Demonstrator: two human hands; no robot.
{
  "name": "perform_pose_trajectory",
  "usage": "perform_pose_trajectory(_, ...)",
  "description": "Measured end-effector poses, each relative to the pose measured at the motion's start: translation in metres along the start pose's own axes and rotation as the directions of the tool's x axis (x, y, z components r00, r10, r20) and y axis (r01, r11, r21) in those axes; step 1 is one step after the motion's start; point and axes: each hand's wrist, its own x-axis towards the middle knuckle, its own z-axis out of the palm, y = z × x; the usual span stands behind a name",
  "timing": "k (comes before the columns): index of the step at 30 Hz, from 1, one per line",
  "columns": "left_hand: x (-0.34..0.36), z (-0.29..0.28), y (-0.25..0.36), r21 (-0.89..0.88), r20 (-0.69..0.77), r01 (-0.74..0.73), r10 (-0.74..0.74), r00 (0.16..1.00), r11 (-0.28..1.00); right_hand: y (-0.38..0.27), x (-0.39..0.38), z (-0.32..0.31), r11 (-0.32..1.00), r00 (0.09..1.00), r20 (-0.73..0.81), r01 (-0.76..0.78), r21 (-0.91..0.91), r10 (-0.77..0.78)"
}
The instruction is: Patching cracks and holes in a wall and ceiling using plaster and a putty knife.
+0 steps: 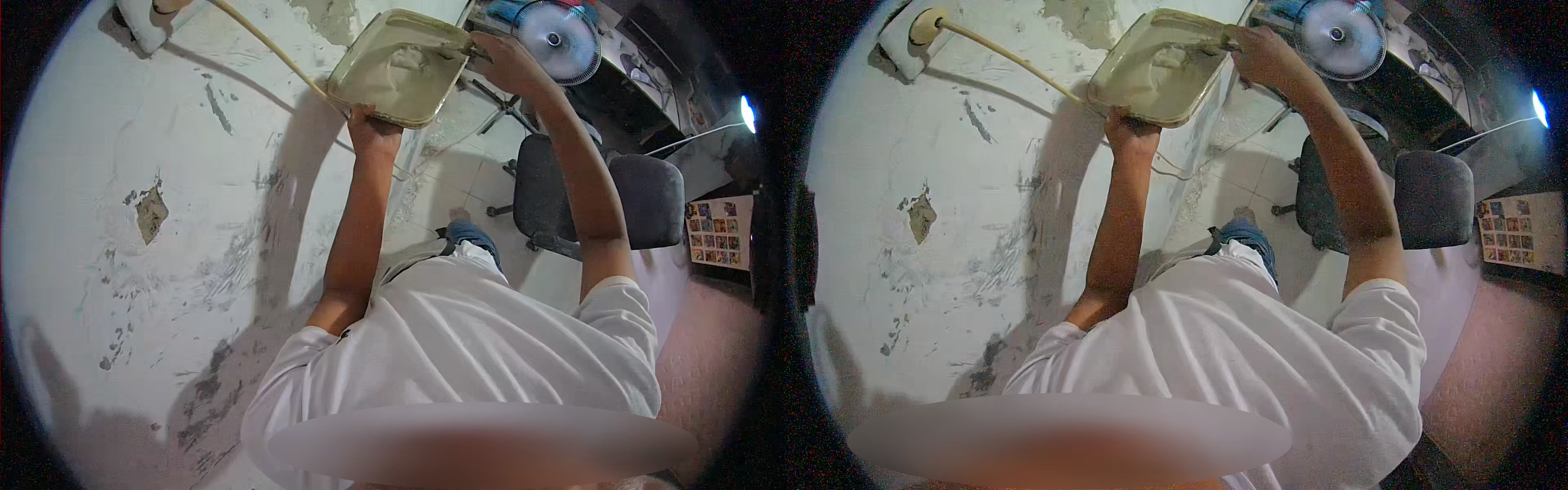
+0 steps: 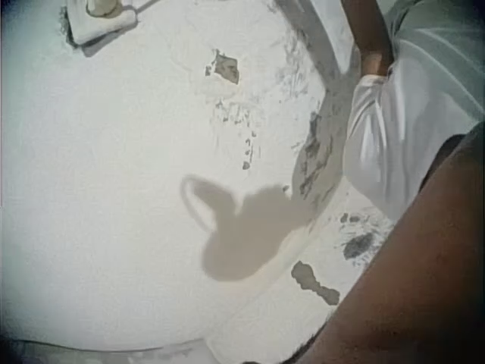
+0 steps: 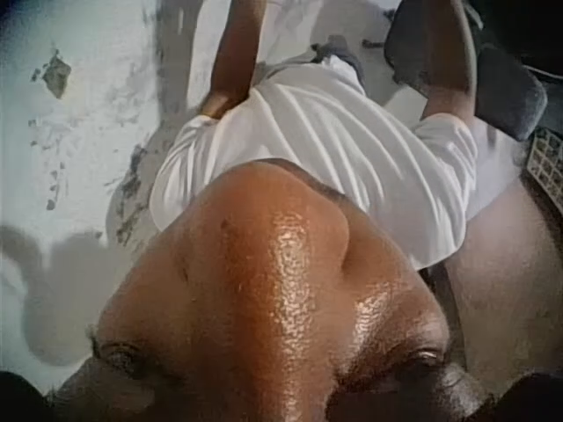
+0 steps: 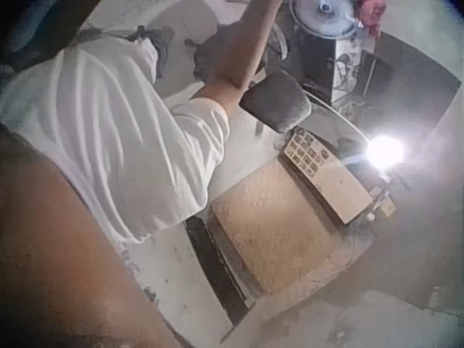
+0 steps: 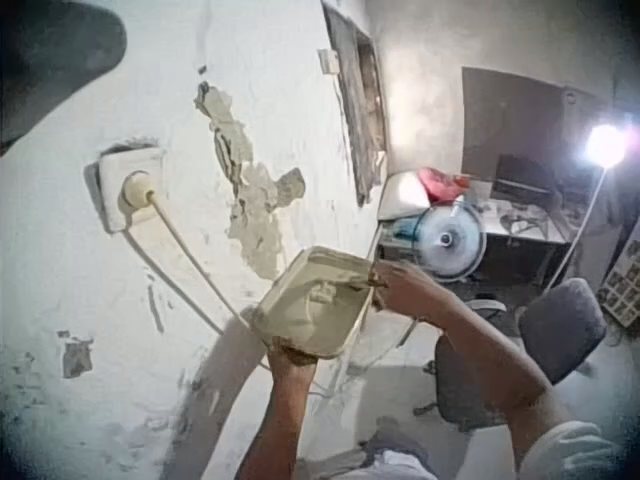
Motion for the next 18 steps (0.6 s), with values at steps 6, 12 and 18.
perform_pose_trajectory(6, -0.003, -0.003, 0.003, -0.032, 0.071, 0.003, -0.001, 0.997, 0.999, 0.022, 0.019, -0.01, 0.962, 0.998, 0.059, -0.022, 0.273, 0.006)
perform_pose_trajectory(12, 0.0, 0.002, 0.001, -0.04, -0.057, 0.017, -0.019, 0.998, 0.999, 0.017, 0.017, -0.024, 0.774, 0.949, 0.27, -0.294, 0.561, 0.165)
perform_pose_trajectory(18, -0.002, -0.007, 0.001, -0.064, 0.003, 0.018, -0.018, 1.0, 0.998, 0.023, 0.026, 0.003, 0.448, 0.892, 0.403, -0.451, 0.772, 0.203)
